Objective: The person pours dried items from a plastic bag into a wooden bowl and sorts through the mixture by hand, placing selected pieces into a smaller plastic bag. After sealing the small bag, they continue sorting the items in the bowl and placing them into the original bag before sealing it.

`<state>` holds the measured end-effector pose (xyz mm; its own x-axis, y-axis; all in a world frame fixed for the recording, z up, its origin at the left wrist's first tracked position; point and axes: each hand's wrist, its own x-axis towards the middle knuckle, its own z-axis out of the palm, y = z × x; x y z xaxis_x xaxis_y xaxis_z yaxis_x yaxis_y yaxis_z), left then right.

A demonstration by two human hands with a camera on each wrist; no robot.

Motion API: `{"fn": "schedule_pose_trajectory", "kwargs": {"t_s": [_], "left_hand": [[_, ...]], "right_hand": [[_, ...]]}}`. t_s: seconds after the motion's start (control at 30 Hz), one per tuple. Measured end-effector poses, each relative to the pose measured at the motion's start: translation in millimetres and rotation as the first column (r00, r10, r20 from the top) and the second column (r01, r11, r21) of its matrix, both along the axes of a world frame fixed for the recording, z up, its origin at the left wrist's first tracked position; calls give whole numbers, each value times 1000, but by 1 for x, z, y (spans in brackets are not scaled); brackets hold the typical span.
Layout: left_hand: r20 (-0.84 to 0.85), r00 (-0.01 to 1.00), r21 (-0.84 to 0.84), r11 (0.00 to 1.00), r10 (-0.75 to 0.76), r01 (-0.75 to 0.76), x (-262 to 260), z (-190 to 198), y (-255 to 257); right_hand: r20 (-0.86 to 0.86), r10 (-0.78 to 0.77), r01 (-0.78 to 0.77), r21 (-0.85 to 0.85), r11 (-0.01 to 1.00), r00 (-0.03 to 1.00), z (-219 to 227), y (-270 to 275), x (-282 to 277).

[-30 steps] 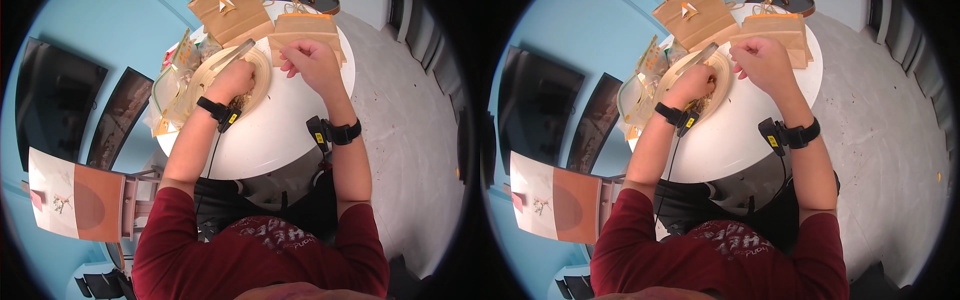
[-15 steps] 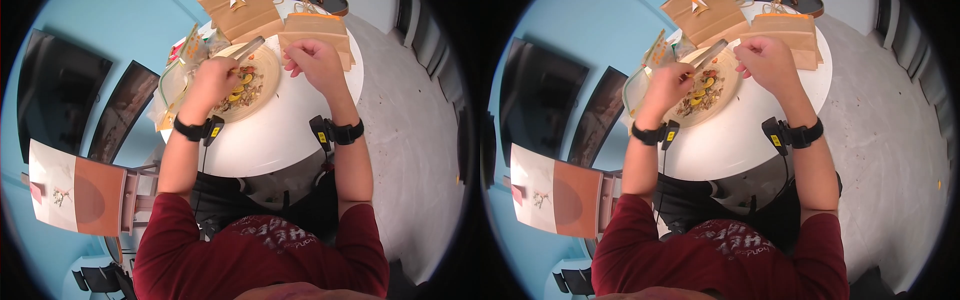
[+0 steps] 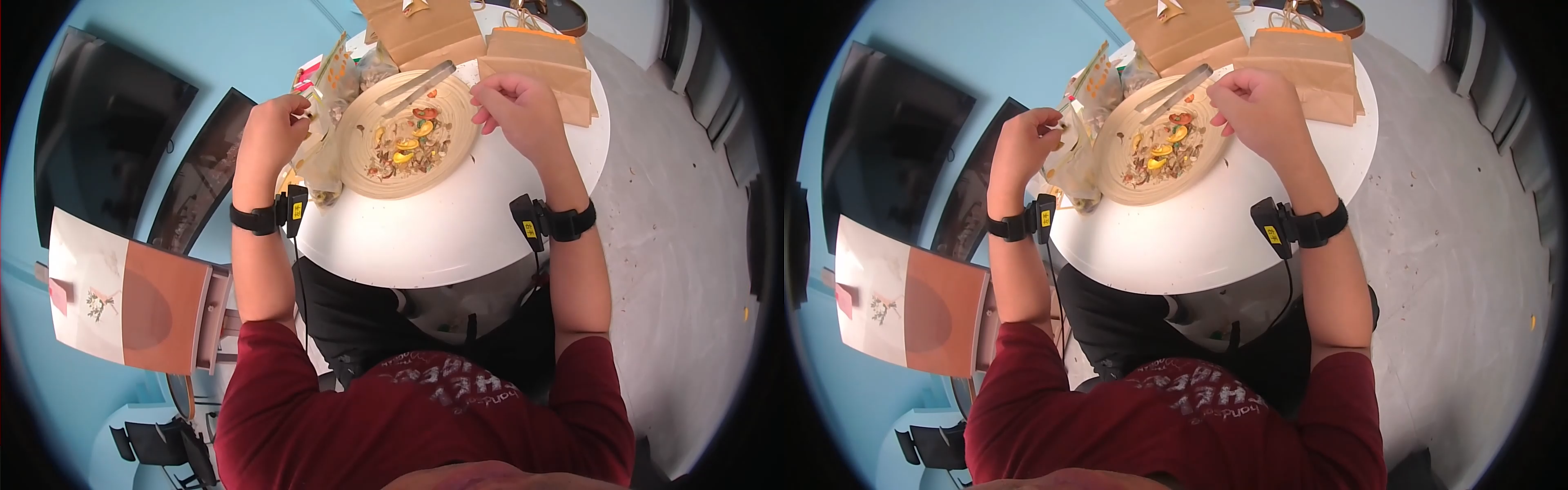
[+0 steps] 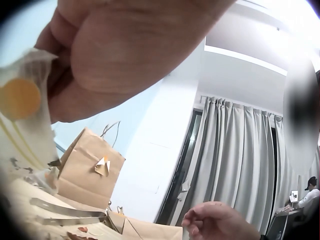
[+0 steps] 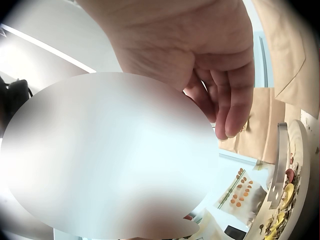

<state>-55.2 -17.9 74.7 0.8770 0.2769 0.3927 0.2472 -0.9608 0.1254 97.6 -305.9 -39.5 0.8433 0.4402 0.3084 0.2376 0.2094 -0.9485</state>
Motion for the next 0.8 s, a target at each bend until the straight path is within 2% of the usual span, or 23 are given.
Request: {"fn": "schedule_pose_trajectory", "kwargs": {"t_s": [0.07, 0.17, 0.27, 0.37, 0.47, 0.6, 0.8], "left_hand": [[14, 1000, 86, 996, -17, 15, -1, -4, 4], [65, 995, 130, 989, -76, 67, -5, -4, -3], [148, 975, 66, 986, -163, 154, -17, -2, -34], [183, 925, 12, 941, -333, 337, -26, -15, -57], [118, 926, -122, 921, -357, 371, -30, -27, -78], [49, 896, -145, 884, -442, 444, -20, -52, -75], [37, 897, -136, 887, -441, 442, -12, -66, -67]], "right_hand": [[3, 2, -2, -3, 1000, 1000, 0, 1, 0], [2, -1, 1, -10, 1000, 1000, -1, 2, 1], [5, -7, 7, -17, 1000, 1000, -2, 4, 2], [5, -7, 7, -28, 1000, 1000, -6, 7, 3], [9, -9, 10, -58, 998, 1000, -9, 11, 3], [19, -17, 20, -141, 990, 1000, -13, 16, 4], [25, -54, 58, -236, 970, 998, -23, 25, 8]]}}
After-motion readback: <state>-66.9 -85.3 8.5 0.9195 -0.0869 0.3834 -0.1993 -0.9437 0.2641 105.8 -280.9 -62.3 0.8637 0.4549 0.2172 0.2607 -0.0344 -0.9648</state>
